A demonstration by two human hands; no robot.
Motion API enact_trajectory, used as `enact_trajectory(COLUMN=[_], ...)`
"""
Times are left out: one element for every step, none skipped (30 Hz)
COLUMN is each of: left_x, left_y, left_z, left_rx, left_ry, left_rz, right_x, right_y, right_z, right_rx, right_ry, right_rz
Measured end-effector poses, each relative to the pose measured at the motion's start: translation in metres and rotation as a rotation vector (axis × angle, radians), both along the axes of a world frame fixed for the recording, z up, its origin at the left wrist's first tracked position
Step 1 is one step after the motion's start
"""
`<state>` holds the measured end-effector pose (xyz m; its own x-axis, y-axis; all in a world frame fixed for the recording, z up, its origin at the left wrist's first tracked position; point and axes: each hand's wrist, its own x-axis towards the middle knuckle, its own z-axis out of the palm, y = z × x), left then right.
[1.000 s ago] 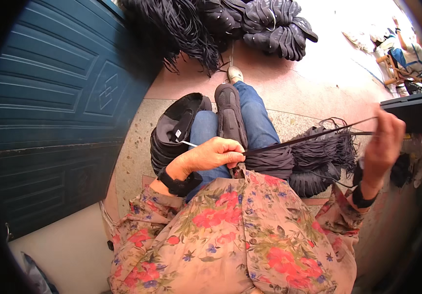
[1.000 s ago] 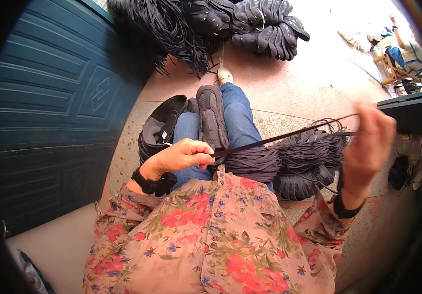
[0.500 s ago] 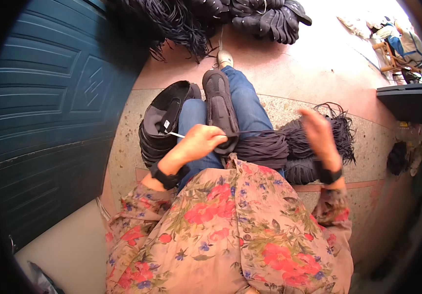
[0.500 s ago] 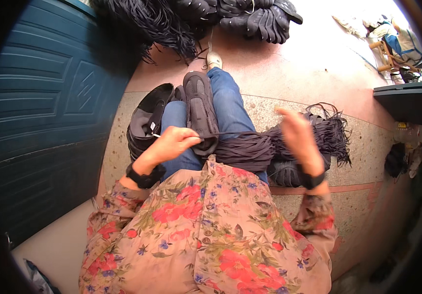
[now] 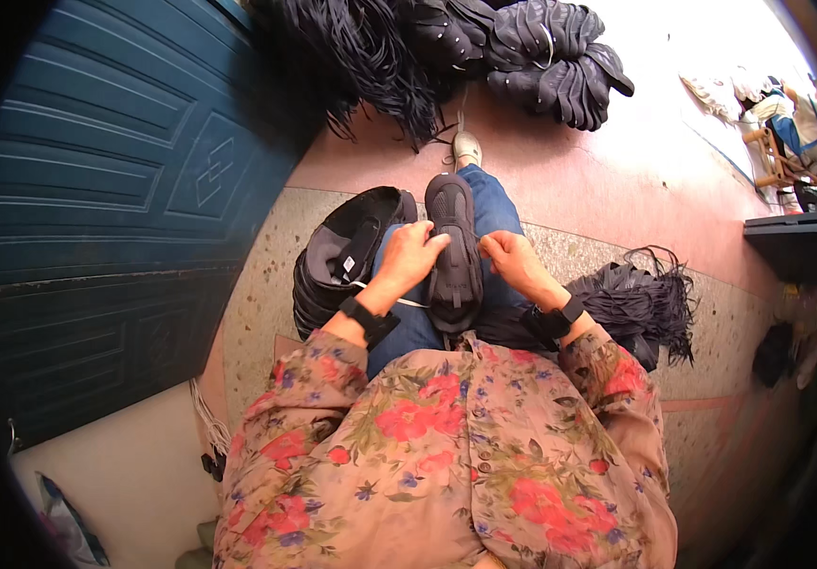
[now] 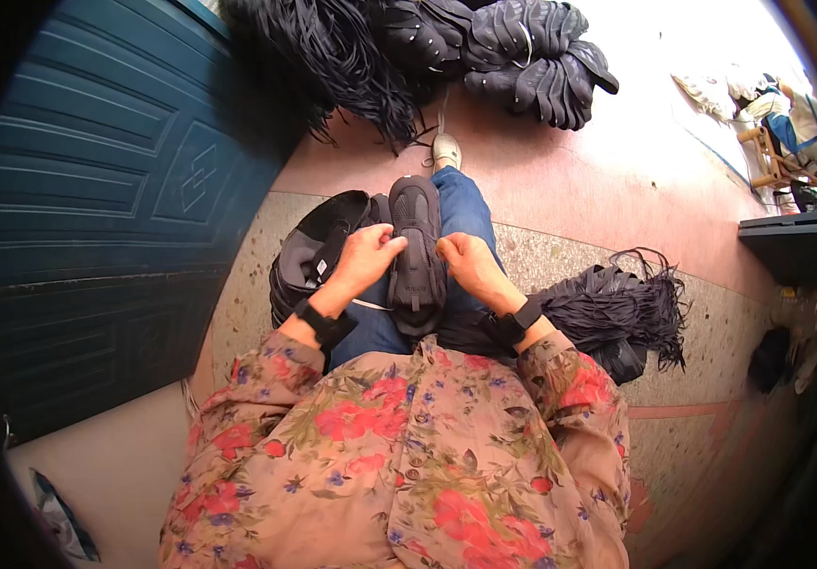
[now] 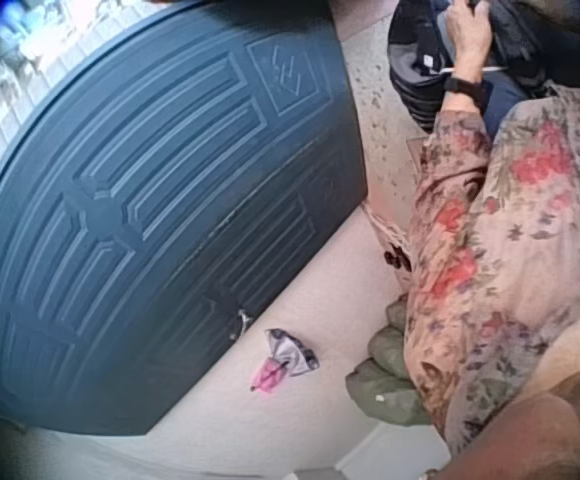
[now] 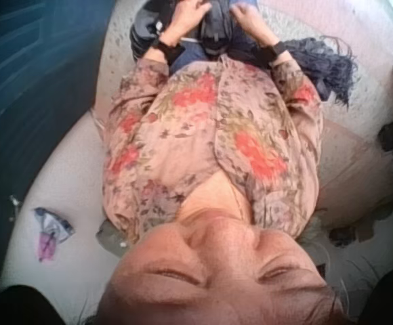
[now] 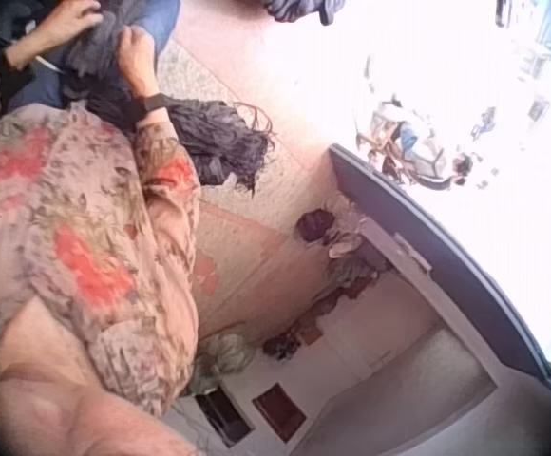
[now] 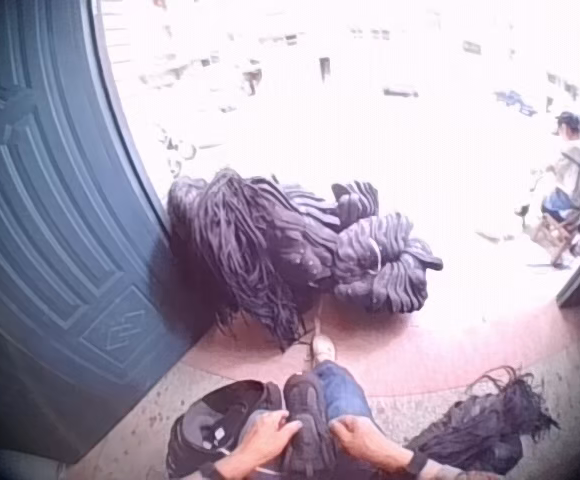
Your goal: The recorder is sitting on the floor lacing and tying black shoes.
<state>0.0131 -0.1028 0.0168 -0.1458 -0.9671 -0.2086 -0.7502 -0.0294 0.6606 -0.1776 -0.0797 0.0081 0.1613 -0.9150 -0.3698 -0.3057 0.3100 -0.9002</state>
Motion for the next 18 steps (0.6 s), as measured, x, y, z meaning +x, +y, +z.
enact_trajectory(left_x=[-0.006,-0.011,-0.012,-0.013,-0.012,-0.010,-0.008,-0.006,-0.003,-0.002,-0.001,-0.002,-0.002,-0.002,-0.001,-0.001,0.000,0.000], left_y=[-0.005,-0.007,-0.009,-0.010,-0.010,-0.010,-0.010,-0.010,-0.010,-0.011,-0.012,-0.011,-0.010,-0.009,-0.010,-0.010,-0.010,-0.010], left_z=[-0.005,-0.009,-0.012,-0.013,-0.013,-0.012,-0.011,-0.014,-0.018,-0.018,-0.018,-0.018,-0.017,-0.017,-0.016,-0.017,-0.016,-0.016], left_rx=[-0.051,-0.028,-0.034,-0.037,-0.034,0.018,0.068,0.071,0.071,0.068,0.073,0.074,0.066,0.058,0.058,0.067,0.076,0.079], left_ry=[-0.032,-0.085,-0.095,-0.105,-0.106,-0.048,0.010,0.010,0.053,0.097,0.097,0.098,0.111,0.125,0.124,0.118,0.111,0.111], left_rz=[-0.031,-0.045,-0.028,-0.010,-0.011,0.004,0.019,0.018,0.028,0.037,0.025,0.022,0.029,0.036,0.038,0.036,0.035,0.037], right_x=[0.001,0.003,0.004,0.004,0.005,0.007,0.008,0.009,0.009,0.009,0.010,0.010,0.012,0.014,0.015,0.015,0.016,0.016], right_y=[-0.003,-0.007,-0.012,-0.015,-0.017,-0.019,-0.021,-0.023,-0.025,-0.027,-0.027,-0.027,-0.028,-0.029,-0.030,-0.030,-0.030,-0.031], right_z=[-0.008,-0.014,-0.021,-0.022,-0.022,-0.022,-0.020,-0.020,-0.019,-0.019,-0.019,-0.019,-0.017,-0.013,-0.008,-0.005,-0.006,-0.008], right_rx=[0.045,0.043,-0.036,-0.111,-0.108,-0.140,-0.174,-0.171,-0.195,-0.222,-0.221,-0.237,-0.255,-0.255,-0.273,-0.289,-0.287,-0.340], right_ry=[-0.085,-0.085,-0.019,0.048,0.048,0.043,0.039,0.038,0.117,0.197,0.198,0.273,0.346,0.345,0.400,0.457,0.457,0.509], right_rz=[-0.085,-0.087,-0.059,-0.029,-0.030,-0.009,0.013,0.012,0.047,0.082,0.079,0.099,0.123,0.124,0.152,0.180,0.182,0.202])
